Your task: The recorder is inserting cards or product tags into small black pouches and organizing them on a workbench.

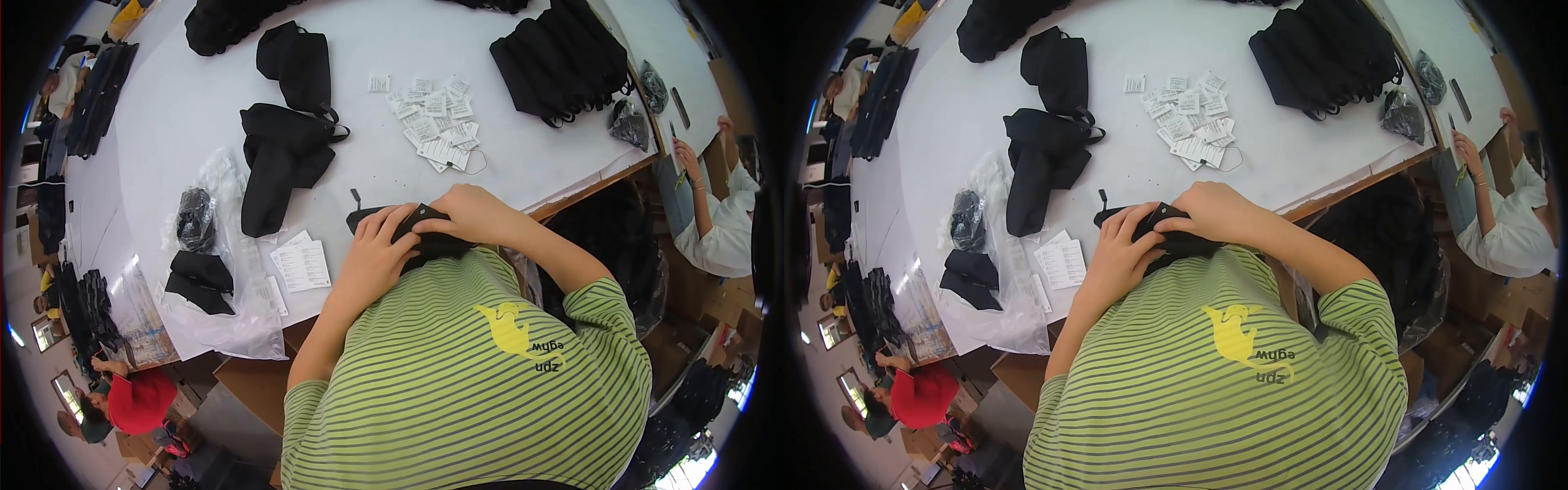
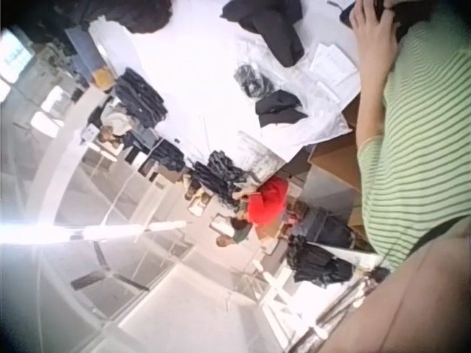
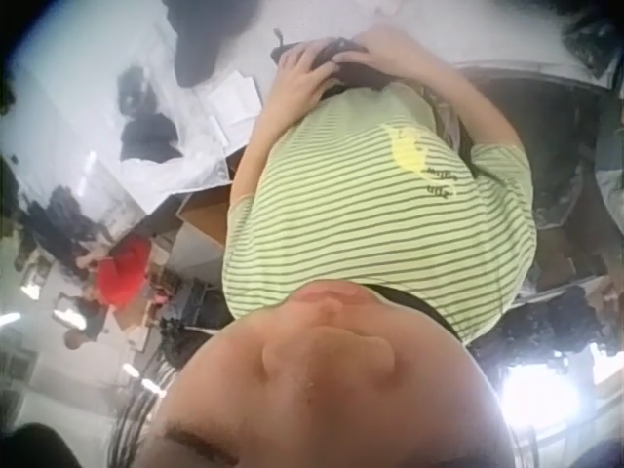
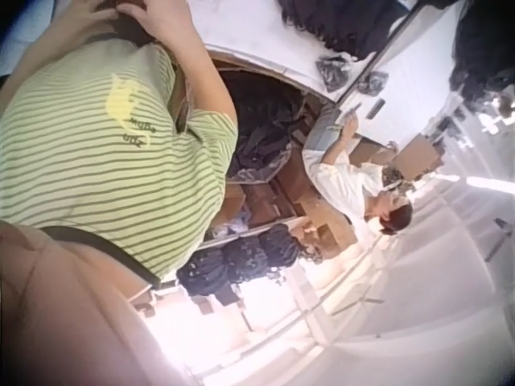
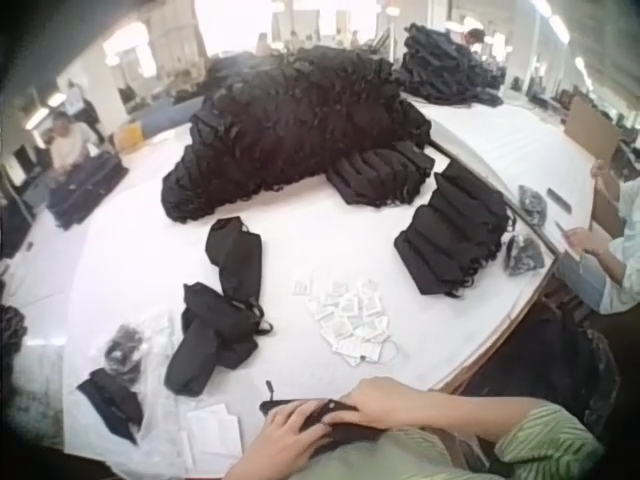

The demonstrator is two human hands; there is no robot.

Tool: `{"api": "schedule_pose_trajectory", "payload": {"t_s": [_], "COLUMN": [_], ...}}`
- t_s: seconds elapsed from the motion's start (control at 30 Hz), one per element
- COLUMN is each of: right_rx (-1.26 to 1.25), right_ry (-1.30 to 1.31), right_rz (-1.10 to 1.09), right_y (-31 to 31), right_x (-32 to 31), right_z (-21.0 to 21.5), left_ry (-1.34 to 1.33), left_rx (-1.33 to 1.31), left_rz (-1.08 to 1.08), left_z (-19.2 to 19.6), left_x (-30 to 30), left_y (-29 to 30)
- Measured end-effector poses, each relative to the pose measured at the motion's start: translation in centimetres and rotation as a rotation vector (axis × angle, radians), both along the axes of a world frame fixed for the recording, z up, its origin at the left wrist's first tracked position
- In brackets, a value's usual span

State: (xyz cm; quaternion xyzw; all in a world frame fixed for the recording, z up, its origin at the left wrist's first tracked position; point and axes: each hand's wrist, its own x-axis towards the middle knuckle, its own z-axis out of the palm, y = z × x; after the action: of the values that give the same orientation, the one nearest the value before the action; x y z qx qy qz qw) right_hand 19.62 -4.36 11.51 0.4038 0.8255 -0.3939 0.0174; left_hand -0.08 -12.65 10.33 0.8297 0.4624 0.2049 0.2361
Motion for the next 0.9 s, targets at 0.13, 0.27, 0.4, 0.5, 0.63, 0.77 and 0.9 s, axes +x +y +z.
{"api": "schedule_pose_trajectory", "payload": {"t_s": [0.13,0.27,0.4,0.5,0.63,0.77,0.9], "right_rx": [-0.135,-0.126,-0.005,-0.097,-0.145,-0.029,-0.011], "right_ry": [0.272,0.362,0.174,0.159,0.092,0.193,0.129], "right_rz": [-0.291,-0.414,-0.213,-0.217,-0.088,-0.148,-0.163], "right_y": [-0.3,-0.8,-1.3,-1.2,-1.6,-2.7,-3.3], "right_x": [0.0,-0.5,0.0,0.5,2.0,3.9,4.3], "right_z": [-1.2,-1.6,-3.2,-1.9,-0.2,-1.8,-2.4], "left_ry": [-0.046,-0.019,0.017,-0.043,-0.044,-0.057,-0.35], "left_rx": [-0.03,0.0,0.047,-0.003,-0.316,-0.493,-0.414], "left_rz": [0.005,0.018,-0.036,-0.059,-0.091,-0.162,0.241], "left_z": [0.4,1.1,0.6,-0.9,-0.5,-0.7,-4.4], "left_x": [0.2,0.3,0.5,0.3,0.2,0.3,2.9], "left_y": [0.3,1.0,1.1,1.0,1.7,5.9,12.1]}}
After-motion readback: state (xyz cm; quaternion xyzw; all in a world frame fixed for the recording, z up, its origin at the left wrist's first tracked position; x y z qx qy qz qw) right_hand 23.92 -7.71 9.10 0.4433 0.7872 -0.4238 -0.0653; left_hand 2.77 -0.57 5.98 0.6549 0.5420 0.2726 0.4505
